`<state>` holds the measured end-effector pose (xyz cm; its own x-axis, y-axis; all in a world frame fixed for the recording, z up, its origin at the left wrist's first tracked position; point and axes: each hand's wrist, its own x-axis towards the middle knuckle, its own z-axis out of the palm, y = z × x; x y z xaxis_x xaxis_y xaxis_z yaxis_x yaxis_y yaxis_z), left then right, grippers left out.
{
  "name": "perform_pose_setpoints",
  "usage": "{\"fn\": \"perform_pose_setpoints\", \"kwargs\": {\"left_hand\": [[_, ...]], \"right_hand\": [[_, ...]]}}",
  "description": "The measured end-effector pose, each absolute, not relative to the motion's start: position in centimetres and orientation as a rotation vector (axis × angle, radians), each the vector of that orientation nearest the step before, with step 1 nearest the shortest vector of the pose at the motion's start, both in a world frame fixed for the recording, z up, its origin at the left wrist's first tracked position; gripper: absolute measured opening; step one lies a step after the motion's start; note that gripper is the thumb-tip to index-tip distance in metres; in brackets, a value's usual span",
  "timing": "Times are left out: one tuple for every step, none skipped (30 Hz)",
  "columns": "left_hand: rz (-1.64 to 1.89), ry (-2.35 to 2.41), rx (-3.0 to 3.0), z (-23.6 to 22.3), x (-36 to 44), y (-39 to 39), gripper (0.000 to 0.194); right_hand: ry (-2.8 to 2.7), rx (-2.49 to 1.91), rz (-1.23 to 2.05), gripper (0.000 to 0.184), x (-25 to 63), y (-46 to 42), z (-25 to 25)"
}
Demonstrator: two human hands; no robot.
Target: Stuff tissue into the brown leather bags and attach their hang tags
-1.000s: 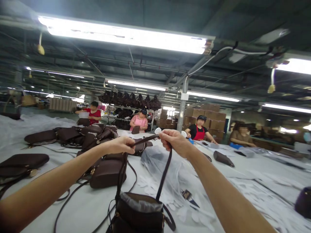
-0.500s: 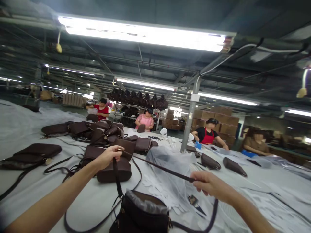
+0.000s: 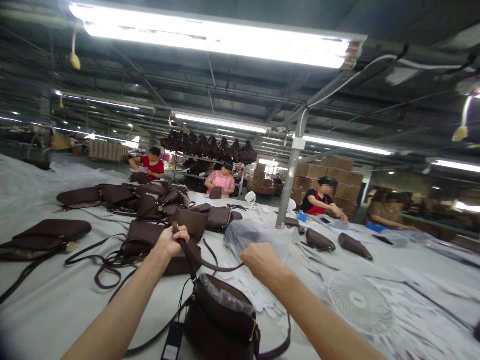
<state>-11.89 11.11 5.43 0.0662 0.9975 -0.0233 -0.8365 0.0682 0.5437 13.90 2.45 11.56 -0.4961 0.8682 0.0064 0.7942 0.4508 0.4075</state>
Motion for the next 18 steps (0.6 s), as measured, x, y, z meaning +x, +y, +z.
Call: {"fn": "perform_pose_setpoints", "kwargs": {"left_hand": [[1.44, 0.473, 0.475, 5.4, -11.9, 11.1, 0.032], [1.425, 0.495, 0.515, 5.5, -11.7, 11.0, 0.03], [1.405, 0.512, 0.564, 5.6, -11.2, 10.8, 0.028], [1.379, 0.522, 0.617, 5.9, -10.5, 10.5, 0.024], [1.349, 0.522, 0.665, 6.2, -9.6, 10.1, 0.019], [1.313, 0.52, 0.731, 6.5, -8.7, 9.6, 0.014], [1.268, 0.523, 0.825, 6.8, -7.9, 9.1, 0.016], [1.218, 0.535, 0.949, 7.0, -7.2, 8.6, 0.024], [1.16, 0.557, 1.096, 7.2, -6.7, 8.1, 0.032], [1.086, 0.585, 1.255, 7.3, -6.4, 7.7, 0.037], [1.005, 0.617, 1.405, 7.3, -6.3, 7.4, 0.038], [0.931, 0.654, 1.52, 7.2, -6.4, 7.3, 0.035], [0.887, 0.697, 1.591, 7.0, -6.6, 7.3, 0.03], [0.879, 0.743, 1.636, 6.8, -6.9, 7.6, 0.024], [0.906, 0.789, 1.661, 6.5, -7.3, 7.9, 0.018], [0.967, 0.835, 1.669, 6.2, -7.8, 8.3, 0.014], [1.047, 0.877, 1.663, 5.8, -8.4, 8.8, 0.014], [1.129, 0.909, 1.644, 5.5, -9.1, 9.2, 0.016]], "right_hand": [[2.507, 1.454, 0.555, 0.031, 13.8, 2.8, 11.7], [2.533, 1.445, 0.57, 0.028, 13.7, 3.1, 11.8], [2.575, 1.424, 0.579, 0.025, 13.4, 3.4, 11.9], [2.625, 1.398, 0.585, 0.021, 12.9, 3.7, 12.0], [2.675, 1.373, 0.587, 0.018, 12.3, 4.0, 12.1], [2.716, 1.357, 0.589, 0.016, 11.6, 4.3, 12.2], [2.745, 1.35, 0.591, 0.016, 10.8, 4.6, 12.3], [2.759, 1.363, 0.594, 0.018, 10.1, 4.8, 12.4], [2.763, 1.391, 0.594, 0.02, 9.4, 5.1, 12.5], [2.76, 1.427, 0.589, 0.021, 9.0, 5.3, 12.6], [2.76, 1.459, 0.58, 0.023, 8.7, 5.5, 12.6], [2.766, 1.485, 0.568, 0.023, 8.7, 5.7, 12.5], [2.783, 1.489, 0.546, 0.022, 8.9, 5.9, 12.4], [2.811, 1.47, 0.513, 0.02, 9.4, 6.1, 12.2], [2.843, 1.437, 0.472, 0.018, 10.1, 6.2, 12.0], [2.862, 1.412, 0.433, 0.016, 11.0, 6.4, 11.8], [2.859, 1.418, 0.408, 0.015, 12.2, 6.6, 11.6], [2.832, 1.475, 0.412, 0.014, 13.4, 6.7, 11.5]]}}
